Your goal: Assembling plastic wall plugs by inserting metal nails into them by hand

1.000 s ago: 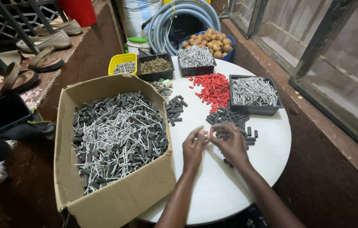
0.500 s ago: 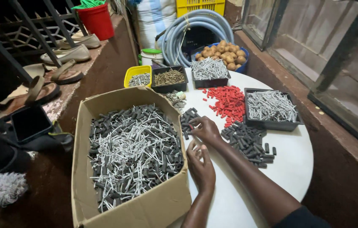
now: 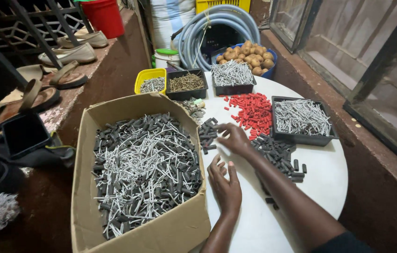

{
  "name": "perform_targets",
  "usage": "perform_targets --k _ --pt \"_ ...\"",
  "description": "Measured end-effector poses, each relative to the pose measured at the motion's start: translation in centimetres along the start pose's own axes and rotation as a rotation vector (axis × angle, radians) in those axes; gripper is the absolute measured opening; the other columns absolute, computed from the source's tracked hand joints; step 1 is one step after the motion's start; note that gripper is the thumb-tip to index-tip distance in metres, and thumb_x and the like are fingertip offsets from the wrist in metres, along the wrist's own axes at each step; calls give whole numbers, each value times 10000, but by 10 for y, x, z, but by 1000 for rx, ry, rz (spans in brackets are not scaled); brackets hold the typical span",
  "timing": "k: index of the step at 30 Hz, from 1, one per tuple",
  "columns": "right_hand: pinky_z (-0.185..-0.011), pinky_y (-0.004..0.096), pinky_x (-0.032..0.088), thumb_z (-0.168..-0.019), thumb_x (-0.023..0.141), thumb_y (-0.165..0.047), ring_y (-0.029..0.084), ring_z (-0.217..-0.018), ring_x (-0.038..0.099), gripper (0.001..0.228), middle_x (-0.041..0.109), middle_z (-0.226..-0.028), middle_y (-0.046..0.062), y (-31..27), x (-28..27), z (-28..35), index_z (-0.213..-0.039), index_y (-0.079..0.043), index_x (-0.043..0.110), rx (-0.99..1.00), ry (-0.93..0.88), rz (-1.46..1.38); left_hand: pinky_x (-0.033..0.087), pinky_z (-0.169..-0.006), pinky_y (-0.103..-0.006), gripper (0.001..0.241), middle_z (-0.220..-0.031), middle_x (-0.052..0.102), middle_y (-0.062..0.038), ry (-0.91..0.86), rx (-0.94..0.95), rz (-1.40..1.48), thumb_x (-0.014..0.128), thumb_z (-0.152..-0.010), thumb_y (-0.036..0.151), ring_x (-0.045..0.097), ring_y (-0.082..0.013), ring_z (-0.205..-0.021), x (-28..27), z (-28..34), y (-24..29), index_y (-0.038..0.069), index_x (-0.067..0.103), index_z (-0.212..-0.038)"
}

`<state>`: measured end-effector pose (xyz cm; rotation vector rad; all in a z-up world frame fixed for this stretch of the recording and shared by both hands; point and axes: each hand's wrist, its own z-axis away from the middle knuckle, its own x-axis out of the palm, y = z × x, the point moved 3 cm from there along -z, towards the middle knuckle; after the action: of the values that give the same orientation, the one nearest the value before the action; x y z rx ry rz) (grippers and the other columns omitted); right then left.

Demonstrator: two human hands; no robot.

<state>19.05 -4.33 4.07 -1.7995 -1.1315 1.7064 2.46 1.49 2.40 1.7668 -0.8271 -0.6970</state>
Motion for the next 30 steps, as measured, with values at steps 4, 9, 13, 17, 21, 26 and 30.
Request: perform_targets --k 4,9,13,17,21,26,30 --pt "-671 257 525 -849 734 -73 114 -819 673 372 749 -980 13 28 -62 -35 -1182 -237 712 -35 156 96 533 -936 -385 367 -1204 596 -135 -26 88 11 585 -933 180 651 -278 -1077 6 4 7 125 519 -1290" --pt "-801 408 547 -763 794 -308 321 -848 723 142 761 -851 83 118 -98 -97 -875 -221 800 86 249 664 538 -831 -397 382 -1218 591 -92 -88 43 -102 574 -944 283 651 -237 -1087 5 2 15 155 511 -1298" --pt "-856 496 518 -738 689 -253 399 -976 637 161 699 -935 153 107 -83 -87 -811 -115 728 56 170 725 533 -840 -408 381 -1225 590 -110 -93 48 -103 573 -945 276 655 -257 -1094 4 -1 18 139 516 -1296" --pt "-753 443 568 -850 677 -207 329 -880 681 157 694 -933 144 93 -77 -84 -911 -81 748 108 109 848 545 -816 -424 386 -1263 581 -110 -140 7 -101 554 -958 286 643 -264 -1122 1 1 20 144 490 -1312" --pt "-776 473 552 -850 604 -239 366 -953 679 224 706 -1069 137 89 -89 -87 -1017 -175 739 181 70 821 544 -799 -419 381 -1250 583 -89 -145 22 -112 536 -966 300 642 -247 -1098 2 0 19 156 483 -1314" --pt "-789 493 551 -818 684 -272 323 -1013 659 187 699 -1069 97 76 -94 -77 -991 -231 742 57 1 779 531 -810 -411 370 -1247 590 -93 -139 40 -127 548 -960 282 643 -248 -1091 3 0 20 148 496 -1300" --pt "-800 452 565 -772 709 -244 292 -964 700 186 750 -1018 64 91 -86 -84 -945 -239 777 -14 -46 792 544 -795 -416 364 -1249 584 -85 -158 26 -143 556 -955 278 637 -245 -1110 6 0 17 151 500 -1292"
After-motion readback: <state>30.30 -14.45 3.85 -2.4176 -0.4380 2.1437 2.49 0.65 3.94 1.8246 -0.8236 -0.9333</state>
